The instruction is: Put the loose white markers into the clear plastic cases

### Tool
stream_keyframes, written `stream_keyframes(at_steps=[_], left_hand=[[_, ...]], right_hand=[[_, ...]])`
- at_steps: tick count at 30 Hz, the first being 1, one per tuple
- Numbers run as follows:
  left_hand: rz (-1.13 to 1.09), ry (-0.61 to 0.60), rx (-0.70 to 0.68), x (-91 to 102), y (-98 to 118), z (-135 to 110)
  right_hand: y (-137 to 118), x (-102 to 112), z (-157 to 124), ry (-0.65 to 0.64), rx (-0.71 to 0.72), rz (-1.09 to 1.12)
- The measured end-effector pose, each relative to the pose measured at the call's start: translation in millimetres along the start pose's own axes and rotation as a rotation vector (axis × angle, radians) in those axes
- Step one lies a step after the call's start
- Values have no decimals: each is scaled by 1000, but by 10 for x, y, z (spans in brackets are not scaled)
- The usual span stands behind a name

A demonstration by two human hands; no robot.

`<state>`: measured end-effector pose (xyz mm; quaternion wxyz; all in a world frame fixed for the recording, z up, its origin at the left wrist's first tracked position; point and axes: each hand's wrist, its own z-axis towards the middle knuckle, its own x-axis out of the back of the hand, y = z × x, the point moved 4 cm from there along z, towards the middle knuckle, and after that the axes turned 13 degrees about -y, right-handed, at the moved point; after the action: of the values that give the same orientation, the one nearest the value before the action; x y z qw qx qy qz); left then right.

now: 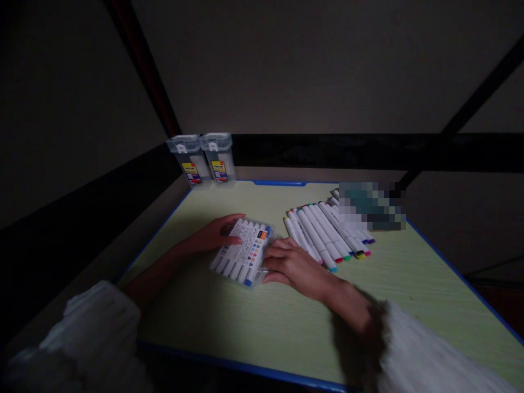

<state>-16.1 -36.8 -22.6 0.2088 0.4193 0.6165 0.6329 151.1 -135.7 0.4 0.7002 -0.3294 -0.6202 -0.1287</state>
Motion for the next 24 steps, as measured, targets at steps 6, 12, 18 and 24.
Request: stream_keyframes(at_steps=[6,12,18,24], left_hand=[[26,1,-16,-19,10,11],[79,3,-5,-36,55,16],[111,-22,-24,-61,89,11],[148,-17,-27,-58,95,22]], right_hand=[[6,1,20,-5,32,113],[-14,-4,28,-19,49,185],[-101,10,55,-14,95,273],[-137,-17,80,7,107,317]])
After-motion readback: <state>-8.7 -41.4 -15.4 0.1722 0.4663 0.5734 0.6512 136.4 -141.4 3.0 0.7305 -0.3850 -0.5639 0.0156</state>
